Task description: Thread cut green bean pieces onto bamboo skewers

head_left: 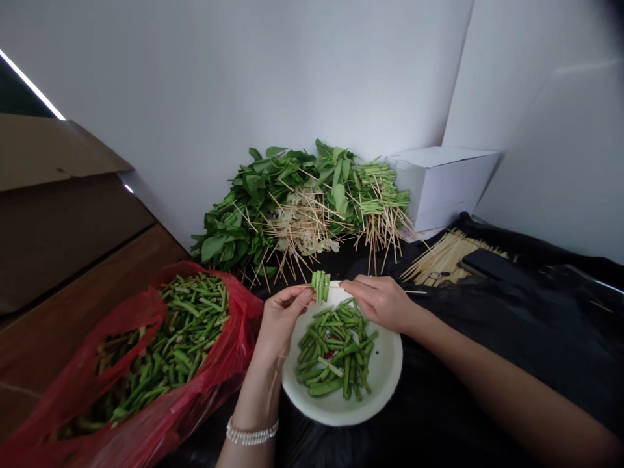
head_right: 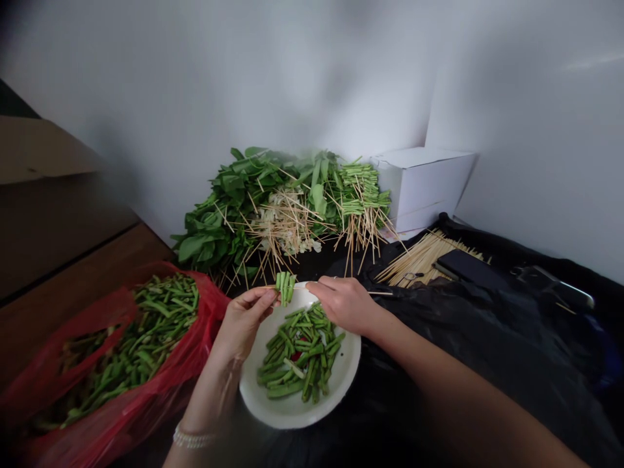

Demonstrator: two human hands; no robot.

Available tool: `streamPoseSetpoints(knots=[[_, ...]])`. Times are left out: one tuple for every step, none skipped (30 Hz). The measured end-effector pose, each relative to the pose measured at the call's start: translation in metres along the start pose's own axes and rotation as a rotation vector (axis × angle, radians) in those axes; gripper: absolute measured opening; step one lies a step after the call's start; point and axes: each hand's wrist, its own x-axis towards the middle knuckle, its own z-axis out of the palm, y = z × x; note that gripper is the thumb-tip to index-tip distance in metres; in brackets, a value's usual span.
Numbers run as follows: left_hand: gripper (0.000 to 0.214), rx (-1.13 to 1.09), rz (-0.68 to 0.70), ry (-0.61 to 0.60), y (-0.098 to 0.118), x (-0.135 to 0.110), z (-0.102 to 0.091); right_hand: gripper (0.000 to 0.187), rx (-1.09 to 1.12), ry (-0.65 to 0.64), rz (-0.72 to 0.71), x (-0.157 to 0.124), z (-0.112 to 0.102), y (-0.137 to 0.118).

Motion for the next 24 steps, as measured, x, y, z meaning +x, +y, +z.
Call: streamPoseSetpoints(knots=[[0.025, 0.06, 0.03, -0.005, 0.001, 0.0, -0.001, 0.031, -0.001, 0.015, 0.014, 0.0, 0.0, 0.001], [0.024, 0.127, 0.062, -0.015, 0.003, 0.0, -0.002, 0.031, -0.006, 0.03, 0.028, 0.0, -0.001, 0.001], [0.023, 0.2, 0.093, -0.038, 0.004, -0.001, -0.004, 0.03, -0.013, 0.04, 0.04, 0.0, -0.001, 0.002], [0.021, 0.281, 0.122, -0.077, 0.006, -0.002, -0.005, 0.03, -0.021, 0.046, 0.049, 0.0, -0.001, 0.002], [0.018, 0.374, 0.147, -0.141, 0.007, -0.004, -0.006, 0.03, -0.029, 0.048, 0.053, 0.0, -0.002, 0.003], [0.015, 0.479, 0.17, -0.227, 0.008, -0.006, -0.007, 0.03, -0.037, 0.047, 0.054, 0.0, -0.002, 0.003], [0.013, 0.59, 0.192, -0.325, 0.009, -0.008, -0.008, 0.03, -0.042, 0.047, 0.053, 0.0, -0.002, 0.003], [0.017, 0.697, 0.211, -0.427, 0.009, -0.01, -0.009, 0.029, -0.045, 0.048, 0.052, 0.0, -0.002, 0.003], [0.024, 0.788, 0.227, -0.52, 0.01, -0.012, -0.009, 0.029, -0.046, 0.051, 0.051, 0.0, -0.002, 0.003], [0.032, 0.858, 0.243, -0.596, 0.01, -0.014, -0.009, 0.029, -0.046, 0.054, 0.05, 0.0, -0.002, 0.003], [0.04, 0.915, 0.262, -0.649, 0.011, -0.015, -0.009, 0.028, -0.047, 0.057, 0.048, 0.0, -0.002, 0.003], [0.046, 0.968, 0.283, -0.679, 0.011, -0.016, -0.009, 0.028, -0.047, 0.058, 0.047, 0.0, -0.001, 0.003], [0.05, 1.025, 0.305, -0.685, 0.011, -0.017, -0.009, 0.028, -0.049, 0.056, 0.048, 0.0, -0.001, 0.003], [0.051, 1.086, 0.324, -0.675, 0.011, -0.017, -0.008, 0.029, -0.051, 0.053, 0.049, 0.0, -0.001, 0.003], [0.05, 1.148, 0.339, -0.656, 0.011, -0.018, -0.007, 0.029, -0.053, 0.051, 0.05, 0.0, -0.001, 0.004], [0.047, 1.206, 0.346, -0.634, 0.01, -0.018, -0.006, 0.029, -0.054, 0.048, 0.051, 0.0, 0.0, 0.004], [0.044, 1.254, 0.348, -0.616, 0.009, -0.017, -0.005, 0.029, -0.055, 0.045, 0.053, 0.0, -0.001, 0.004], [0.041, 1.288, 0.344, -0.604, 0.008, -0.017, -0.005, 0.029, -0.055, 0.043, 0.054, 0.0, -0.001, 0.003], [0.039, 1.311, 0.336, -0.597, 0.007, -0.017, -0.004, 0.029, -0.057, 0.043, 0.054, 0.0, -0.001, 0.003], [0.038, 1.322, 0.324, -0.594, 0.006, -0.016, -0.004, 0.029, -0.058, 0.043, 0.055, 0.0, -0.001, 0.003], [0.036, 1.321, 0.311, -0.586, 0.005, -0.016, -0.004, 0.029, -0.058, 0.041, 0.054, 0.0, -0.001, 0.003], [0.035, 1.308, 0.302, -0.578, 0.004, -0.015, -0.004, 0.029, -0.057, 0.042, 0.054, 0.0, -0.002, 0.002], [0.033, 1.28, 0.299, -0.571, 0.003, -0.015, -0.004, 0.03, -0.055, 0.044, 0.055, 0.001, -0.002, 0.002], [0.031, 1.236, 0.303, -0.56, 0.002, -0.014, -0.004, 0.03, -0.05, 0.047, 0.057, 0.001, -0.002, 0.002]])
